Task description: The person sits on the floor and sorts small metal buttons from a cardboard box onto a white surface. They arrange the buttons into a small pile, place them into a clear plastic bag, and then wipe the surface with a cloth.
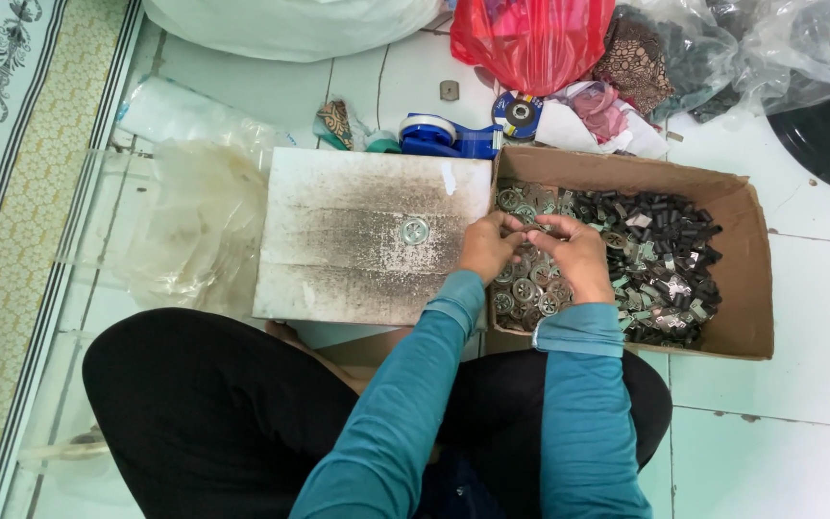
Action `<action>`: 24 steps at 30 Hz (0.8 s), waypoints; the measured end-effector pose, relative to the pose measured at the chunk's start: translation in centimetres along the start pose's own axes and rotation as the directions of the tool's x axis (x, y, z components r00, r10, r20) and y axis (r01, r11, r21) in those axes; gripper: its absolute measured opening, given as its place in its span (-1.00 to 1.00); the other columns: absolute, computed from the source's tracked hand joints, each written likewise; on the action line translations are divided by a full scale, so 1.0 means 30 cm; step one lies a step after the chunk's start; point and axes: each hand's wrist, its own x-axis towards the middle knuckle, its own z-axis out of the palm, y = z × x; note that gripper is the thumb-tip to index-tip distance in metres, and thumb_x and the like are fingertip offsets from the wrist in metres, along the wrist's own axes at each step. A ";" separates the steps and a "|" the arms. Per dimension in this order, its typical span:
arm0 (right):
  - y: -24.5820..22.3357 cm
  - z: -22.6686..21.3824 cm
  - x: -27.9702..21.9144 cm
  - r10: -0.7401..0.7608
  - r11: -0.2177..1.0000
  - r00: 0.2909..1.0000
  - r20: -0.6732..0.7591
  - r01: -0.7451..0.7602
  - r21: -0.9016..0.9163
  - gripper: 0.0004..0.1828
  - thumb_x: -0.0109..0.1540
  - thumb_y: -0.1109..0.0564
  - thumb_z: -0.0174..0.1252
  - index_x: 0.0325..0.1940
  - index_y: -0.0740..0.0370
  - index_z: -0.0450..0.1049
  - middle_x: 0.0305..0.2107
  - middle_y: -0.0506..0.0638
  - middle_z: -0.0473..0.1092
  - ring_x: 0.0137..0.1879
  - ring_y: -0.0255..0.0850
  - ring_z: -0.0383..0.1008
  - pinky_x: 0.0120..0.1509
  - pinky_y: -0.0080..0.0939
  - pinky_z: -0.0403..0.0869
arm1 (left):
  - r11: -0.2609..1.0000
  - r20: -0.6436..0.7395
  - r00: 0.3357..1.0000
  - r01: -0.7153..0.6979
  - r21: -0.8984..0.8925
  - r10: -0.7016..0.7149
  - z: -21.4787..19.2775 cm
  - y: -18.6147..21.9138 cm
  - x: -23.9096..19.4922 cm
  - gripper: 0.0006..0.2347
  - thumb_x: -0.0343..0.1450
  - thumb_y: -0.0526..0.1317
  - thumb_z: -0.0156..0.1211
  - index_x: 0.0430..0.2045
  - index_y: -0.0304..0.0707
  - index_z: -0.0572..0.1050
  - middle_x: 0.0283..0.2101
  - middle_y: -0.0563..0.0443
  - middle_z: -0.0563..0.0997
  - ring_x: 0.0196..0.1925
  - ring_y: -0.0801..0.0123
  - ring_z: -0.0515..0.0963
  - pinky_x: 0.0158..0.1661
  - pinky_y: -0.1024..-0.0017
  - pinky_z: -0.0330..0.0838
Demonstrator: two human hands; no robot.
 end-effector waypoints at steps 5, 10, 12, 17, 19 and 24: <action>0.006 0.027 0.002 -0.070 0.997 0.997 0.030 0.070 -0.023 -0.77 0.10 0.00 0.43 -0.15 -0.16 0.69 -0.35 -0.11 0.59 -0.18 -0.22 0.60 -0.11 -0.23 0.50 | 0.992 -0.042 0.999 -0.017 -0.128 0.012 -0.038 0.079 -0.147 -0.85 0.47 -0.33 0.16 -0.14 -0.42 0.51 -0.27 -0.24 0.68 -0.51 0.39 0.69 -0.43 0.52 0.64; -0.213 0.076 -0.131 -0.241 0.967 0.970 0.044 0.236 0.094 -0.77 0.15 0.19 0.40 -0.12 0.01 0.69 -0.34 0.00 0.61 -0.14 -0.18 0.62 -0.04 -0.18 0.53 | 0.972 -0.213 0.975 -0.113 -0.208 0.068 -0.163 0.116 -0.287 -0.80 0.50 -0.31 0.17 -0.07 -0.48 0.48 -0.22 -0.28 0.64 -0.54 0.39 0.64 -0.45 0.46 0.59; -0.271 0.123 -0.163 -0.331 0.937 0.942 0.049 0.323 0.133 -0.79 0.19 0.20 0.35 -0.09 0.04 0.68 -0.30 -0.02 0.62 -0.10 -0.20 0.61 0.01 -0.19 0.53 | 0.931 -0.412 0.843 -0.258 0.257 0.347 -0.248 0.120 -0.343 -0.79 0.51 -0.22 0.17 -0.04 -0.31 0.53 -0.13 -0.36 0.64 -0.09 -0.23 0.67 -0.13 0.00 0.54; -0.253 0.278 -0.146 -0.479 0.877 0.874 0.087 0.481 -0.002 -0.82 0.22 0.13 0.34 -0.09 -0.01 0.69 -0.29 -0.02 0.62 -0.04 -0.02 0.59 0.12 -0.06 0.51 | 0.630 -0.343 0.723 -0.162 0.760 0.600 -0.400 -0.006 -0.423 -0.76 0.48 -0.24 0.18 0.03 -0.13 0.57 0.10 -0.08 0.55 0.13 -0.01 0.52 0.03 0.11 0.41; -0.256 0.325 -0.152 -0.480 0.869 0.869 0.122 0.490 -0.071 -0.82 0.23 0.06 0.32 -0.09 -0.07 0.69 -0.28 -0.05 0.62 -0.04 -0.01 0.60 0.13 -0.02 0.51 | 0.527 -0.297 0.720 -0.111 0.843 0.627 -0.422 -0.042 -0.443 -0.74 0.46 -0.23 0.19 0.04 -0.12 0.57 0.17 -0.03 0.52 0.21 0.02 0.46 0.06 0.12 0.36; -0.202 0.425 -0.133 -0.701 0.649 0.711 0.043 0.663 -0.374 -0.78 0.27 0.07 0.26 -0.02 0.05 0.65 -0.32 0.03 0.53 -0.07 0.00 0.50 0.25 0.05 0.37 | 0.235 -0.187 0.635 0.009 0.972 0.749 -0.421 -0.107 -0.417 -0.72 0.49 -0.14 0.12 0.10 0.02 0.53 0.21 0.07 0.49 0.29 0.12 0.37 0.12 0.14 0.26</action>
